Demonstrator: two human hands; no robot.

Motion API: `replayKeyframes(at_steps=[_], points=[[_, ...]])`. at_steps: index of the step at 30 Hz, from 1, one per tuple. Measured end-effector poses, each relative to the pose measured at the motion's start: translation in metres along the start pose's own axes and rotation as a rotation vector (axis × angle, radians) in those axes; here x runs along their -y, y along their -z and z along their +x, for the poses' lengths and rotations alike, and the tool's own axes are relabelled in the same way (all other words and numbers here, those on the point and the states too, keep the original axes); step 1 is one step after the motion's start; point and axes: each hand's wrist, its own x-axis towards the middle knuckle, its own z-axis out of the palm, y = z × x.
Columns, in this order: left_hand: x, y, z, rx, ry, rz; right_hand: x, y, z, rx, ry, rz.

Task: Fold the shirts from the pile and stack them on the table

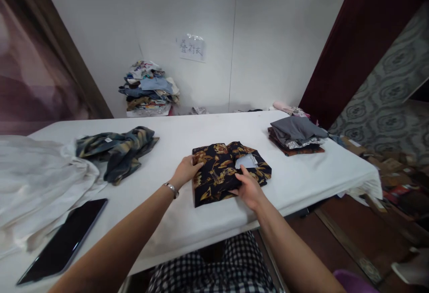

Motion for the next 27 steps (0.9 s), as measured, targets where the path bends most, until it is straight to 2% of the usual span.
replayKeyframes(at_steps=[5,8,11,15,19,23,27], points=[[-0.018,0.004,0.043,-0.030,-0.154,0.207,-0.006,0.014,-0.038,-0.038,0.011,0.019],[-0.033,-0.001,0.074,0.015,-0.193,0.247,-0.008,0.023,-0.054,-0.135,-0.020,0.064],[-0.047,-0.012,0.102,0.110,-0.225,0.273,-0.008,0.030,-0.062,-0.198,-0.066,0.102],[-0.063,-0.033,0.131,0.286,-0.265,0.269,-0.013,0.027,-0.061,-0.185,-0.121,0.134],[-0.077,-0.052,0.150,0.403,-0.292,0.255,-0.021,0.011,-0.045,-0.150,-0.156,0.178],[-0.086,-0.060,0.161,0.484,-0.286,0.244,-0.028,-0.002,-0.032,-0.196,-0.134,0.237],[-0.087,-0.061,0.163,0.555,-0.286,0.218,-0.028,0.003,-0.042,-0.250,-0.115,0.216]])
